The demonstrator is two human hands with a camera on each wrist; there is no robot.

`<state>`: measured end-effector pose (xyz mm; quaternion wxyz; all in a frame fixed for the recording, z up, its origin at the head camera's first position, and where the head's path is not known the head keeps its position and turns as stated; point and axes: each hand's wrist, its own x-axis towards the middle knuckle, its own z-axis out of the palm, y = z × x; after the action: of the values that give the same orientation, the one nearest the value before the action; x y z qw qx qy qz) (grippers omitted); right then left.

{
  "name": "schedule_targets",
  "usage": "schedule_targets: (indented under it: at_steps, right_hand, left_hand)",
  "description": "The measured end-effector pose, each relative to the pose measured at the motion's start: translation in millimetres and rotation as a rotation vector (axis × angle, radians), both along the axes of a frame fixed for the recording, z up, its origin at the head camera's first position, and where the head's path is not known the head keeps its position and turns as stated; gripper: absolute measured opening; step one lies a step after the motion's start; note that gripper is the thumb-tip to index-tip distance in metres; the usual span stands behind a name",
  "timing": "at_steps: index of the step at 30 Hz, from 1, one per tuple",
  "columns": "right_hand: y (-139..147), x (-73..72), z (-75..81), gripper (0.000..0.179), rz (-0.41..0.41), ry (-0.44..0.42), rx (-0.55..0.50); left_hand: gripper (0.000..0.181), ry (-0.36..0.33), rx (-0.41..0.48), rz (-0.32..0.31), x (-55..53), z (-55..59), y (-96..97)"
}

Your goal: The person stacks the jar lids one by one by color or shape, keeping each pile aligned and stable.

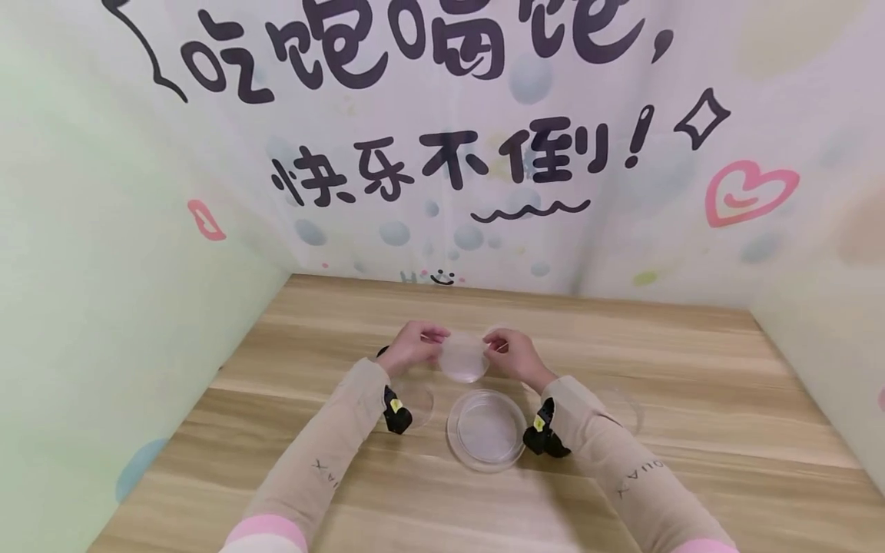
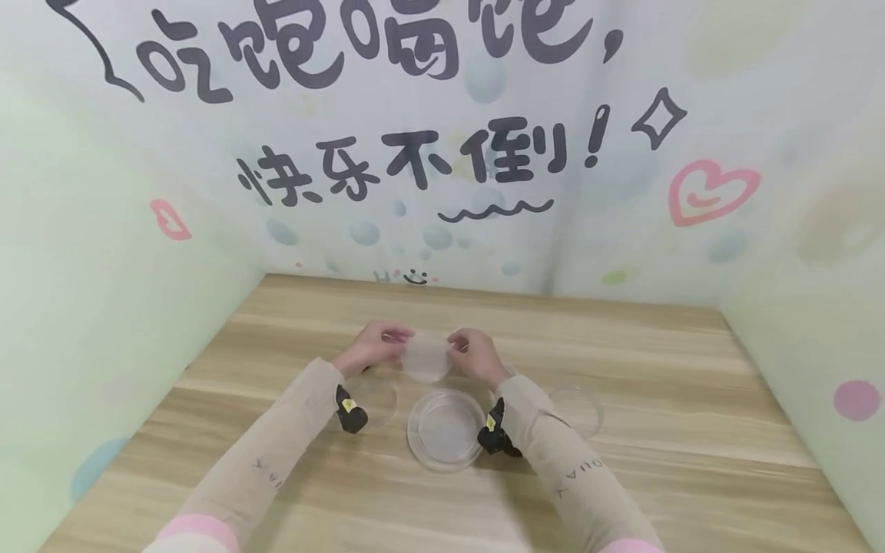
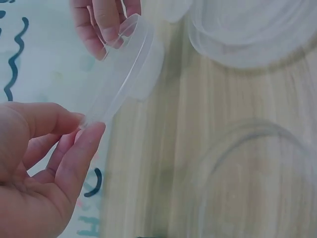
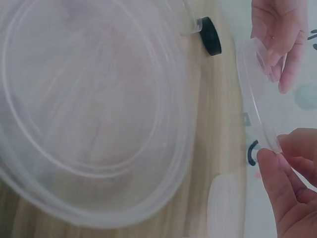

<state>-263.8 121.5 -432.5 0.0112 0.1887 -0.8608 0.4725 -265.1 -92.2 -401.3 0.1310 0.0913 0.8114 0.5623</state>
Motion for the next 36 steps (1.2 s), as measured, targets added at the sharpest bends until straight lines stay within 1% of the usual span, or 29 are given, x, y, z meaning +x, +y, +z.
schedule_targets:
  at_steps: [2, 3, 6, 7, 9, 12, 14, 16, 19, 21, 24, 29, 32, 36]
  right_hand:
    - [0, 7.4, 8.6, 0.017, -0.015, -0.018, -0.009]
    - [-2, 14.7, 18.7, 0.017, -0.044, -0.057, 0.012]
    - [1, 19.8, 23.7, 0.016, -0.041, -0.066, 0.025]
    - [3, 20.7, 24.0, 0.016, -0.034, -0.072, 0.026]
    - [6, 22.5, 23.5, 0.016, -0.011, -0.082, 0.023]
    - [9, 25.0, 25.3, 0.015, 0.008, -0.095, 0.020]
    - [11, 25.7, 26.4, 0.015, 0.021, -0.085, 0.039]
    - [13, 26.8, 28.2, 0.014, 0.035, -0.059, 0.076]
    - [17, 28.5, 27.8, 0.013, 0.061, -0.043, 0.130]
    - [19, 31.2, 28.0, 0.014, 0.082, -0.039, 0.148]
    - [24, 35.0, 28.2, 0.015, 0.120, -0.039, 0.148]
    - [31, 41.9, 28.8, 0.020, 0.187, -0.053, 0.148]
    - [34, 46.1, 27.9, 0.021, 0.208, -0.053, 0.167]
    - [34, 49.3, 21.8, 0.017, 0.208, -0.030, 0.192]
  left_hand:
    - [0.033, -0.007, 0.006, -0.010, 2.1, 0.7, 1.4]
    - [0.033, -0.017, 0.011, -0.016, 2.9, 1.1, 2.2]
    - [0.032, -0.042, 0.017, -0.035, 6.5, 2.2, 5.5]
    - [0.032, -0.046, 0.016, -0.048, 8.2, 3.0, 6.3]
    - [0.031, -0.057, 0.014, -0.076, 15.5, 10.4, 7.9]
    - [0.032, -0.070, 0.023, -0.110, 19.4, 11.7, 9.3]
    - [0.031, -0.061, 0.024, -0.133, 20.8, 11.4, 10.4]
    - [0.031, -0.045, 0.022, -0.157, 17.8, 4.2, 11.4]
    - [0.029, -0.017, 0.002, -0.191, 20.9, 2.8, 13.3]
    - [0.029, -0.012, -0.003, -0.217, 22.8, 1.6, 14.6]
    - [0.029, -0.026, -0.017, -0.242, 26.3, 0.5, 17.4]
    - [0.031, -0.073, -0.045, -0.282, 31.6, -1.2, 23.2]
    - [0.034, -0.084, -0.059, -0.302, 33.7, -3.4, 25.1]
    - [0.034, -0.082, -0.085, -0.324, 37.0, -5.6, 25.0]
